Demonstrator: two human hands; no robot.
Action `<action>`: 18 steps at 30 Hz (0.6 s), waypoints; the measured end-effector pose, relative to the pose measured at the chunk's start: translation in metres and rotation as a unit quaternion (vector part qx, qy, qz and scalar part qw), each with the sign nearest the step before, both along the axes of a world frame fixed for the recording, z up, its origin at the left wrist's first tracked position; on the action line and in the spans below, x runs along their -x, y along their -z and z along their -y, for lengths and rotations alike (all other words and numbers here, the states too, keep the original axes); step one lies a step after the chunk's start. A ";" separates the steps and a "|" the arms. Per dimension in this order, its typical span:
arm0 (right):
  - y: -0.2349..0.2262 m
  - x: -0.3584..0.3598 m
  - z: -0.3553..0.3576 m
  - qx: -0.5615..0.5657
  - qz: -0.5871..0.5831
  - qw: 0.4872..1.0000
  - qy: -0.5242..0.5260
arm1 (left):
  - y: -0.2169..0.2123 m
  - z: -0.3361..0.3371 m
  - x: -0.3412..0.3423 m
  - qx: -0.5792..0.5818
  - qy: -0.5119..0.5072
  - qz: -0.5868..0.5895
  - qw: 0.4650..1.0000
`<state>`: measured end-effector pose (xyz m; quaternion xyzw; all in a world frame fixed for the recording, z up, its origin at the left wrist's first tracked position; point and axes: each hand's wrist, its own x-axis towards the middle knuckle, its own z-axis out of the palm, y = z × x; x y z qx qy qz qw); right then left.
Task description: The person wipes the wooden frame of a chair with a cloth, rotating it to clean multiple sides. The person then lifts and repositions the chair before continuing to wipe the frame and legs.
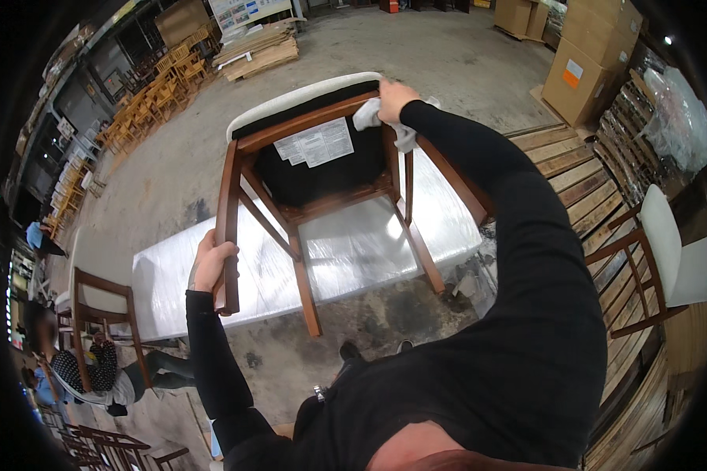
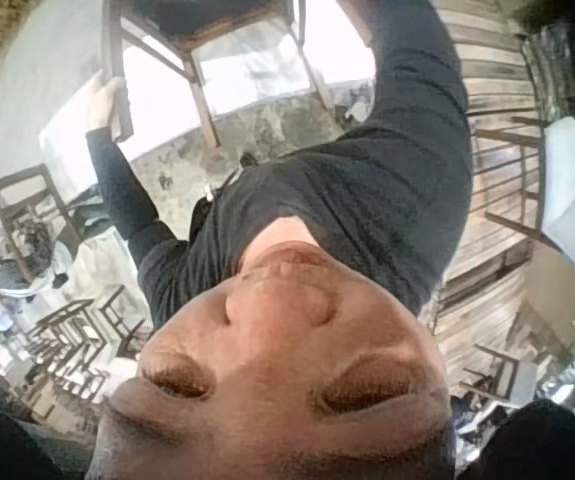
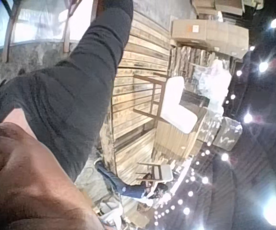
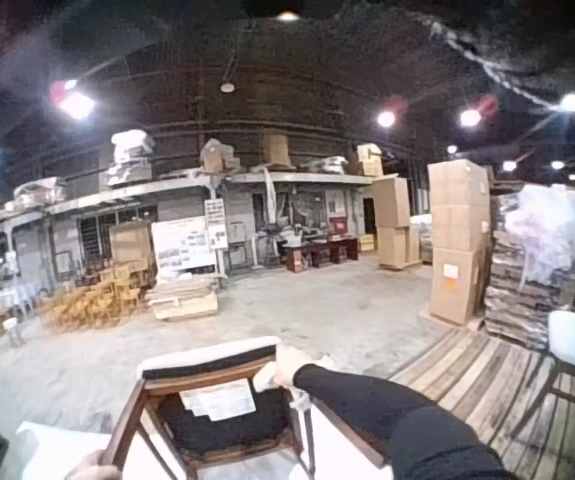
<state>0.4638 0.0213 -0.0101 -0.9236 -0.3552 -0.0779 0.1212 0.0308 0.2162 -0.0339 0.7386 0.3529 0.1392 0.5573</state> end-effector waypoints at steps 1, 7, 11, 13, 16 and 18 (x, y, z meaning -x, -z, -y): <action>-0.004 0.011 0.013 0.019 -0.039 0.999 -0.003 | 0.001 0.000 0.001 0.006 -0.005 0.001 1.000; -0.032 0.133 0.162 0.204 -0.033 0.976 -0.061 | 0.011 -0.003 0.002 0.054 0.024 0.071 0.996; -0.020 0.137 0.183 0.226 -0.048 0.973 -0.016 | 0.017 -0.006 0.004 0.025 0.046 0.090 0.995; -0.012 0.109 0.153 0.211 -0.027 0.977 -0.004 | 0.018 -0.008 0.004 0.023 0.051 0.092 0.994; -0.007 0.055 0.086 0.214 -0.036 0.976 0.023 | 0.017 -0.008 0.005 0.020 0.057 0.088 0.994; -0.005 0.020 0.031 0.210 -0.004 0.977 0.035 | 0.015 -0.007 0.005 0.014 0.055 0.087 0.995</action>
